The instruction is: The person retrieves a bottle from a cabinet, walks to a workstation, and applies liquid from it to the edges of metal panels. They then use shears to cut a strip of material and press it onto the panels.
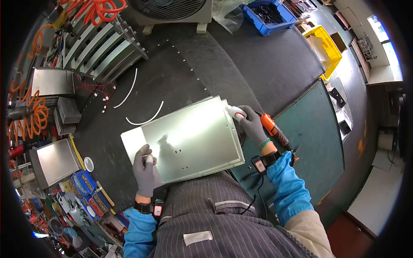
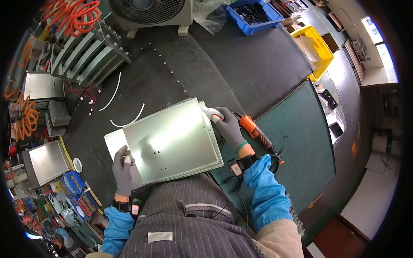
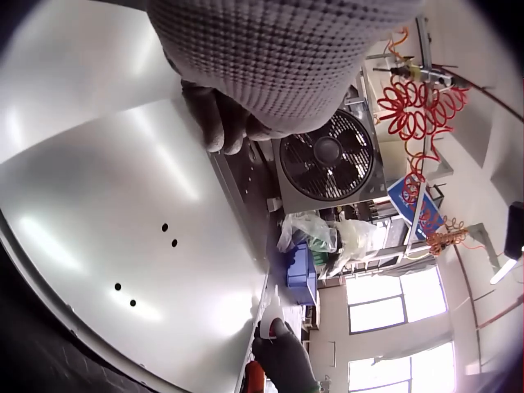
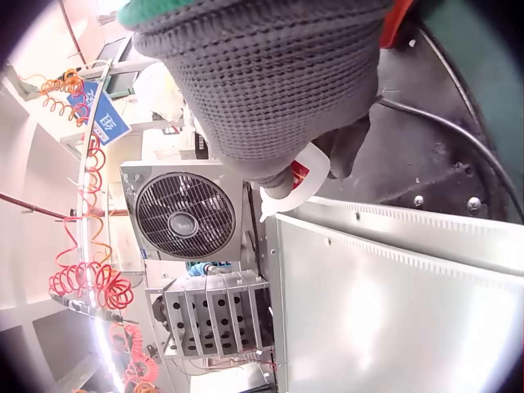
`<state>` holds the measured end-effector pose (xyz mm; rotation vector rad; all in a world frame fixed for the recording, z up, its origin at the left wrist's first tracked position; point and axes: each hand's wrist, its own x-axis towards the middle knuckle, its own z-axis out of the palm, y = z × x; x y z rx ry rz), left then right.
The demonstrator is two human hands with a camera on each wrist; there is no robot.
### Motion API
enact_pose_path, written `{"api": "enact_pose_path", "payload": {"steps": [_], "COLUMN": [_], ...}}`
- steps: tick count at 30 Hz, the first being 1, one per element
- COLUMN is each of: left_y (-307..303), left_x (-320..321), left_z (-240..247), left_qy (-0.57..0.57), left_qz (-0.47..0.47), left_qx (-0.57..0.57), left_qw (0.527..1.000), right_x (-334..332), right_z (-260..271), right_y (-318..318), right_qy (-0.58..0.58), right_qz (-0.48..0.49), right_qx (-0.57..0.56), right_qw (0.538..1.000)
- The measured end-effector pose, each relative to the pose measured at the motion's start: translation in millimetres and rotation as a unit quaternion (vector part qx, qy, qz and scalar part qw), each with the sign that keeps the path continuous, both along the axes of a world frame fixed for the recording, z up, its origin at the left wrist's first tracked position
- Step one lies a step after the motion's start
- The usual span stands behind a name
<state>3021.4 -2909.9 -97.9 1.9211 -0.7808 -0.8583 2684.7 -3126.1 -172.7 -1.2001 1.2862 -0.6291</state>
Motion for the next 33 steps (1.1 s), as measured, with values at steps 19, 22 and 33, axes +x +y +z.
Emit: {"api": "enact_pose_path", "payload": {"steps": [19,22,33], "left_y": [-5.4,2.8,15.4], "left_x": [58.8,67.5,81.3], "left_z": [-15.5,-21.3,-45.6], "left_qy": [-0.324,-0.377,-0.276], "left_qz": [0.026,0.012,0.041], "left_qx": [0.016,0.055,0.067], "left_qw": [0.946,0.925,0.958], "right_x": [-19.8,-19.2,-48.8], "right_z": [-4.2,0.9,5.9], "right_y": [4.4,8.0,43.2], "right_qy": [0.032,0.021,-0.015], "right_qz": [0.034,0.026,0.037], "right_qx": [0.008,0.035,0.030], "right_qw": [0.999,0.999,0.999]}}
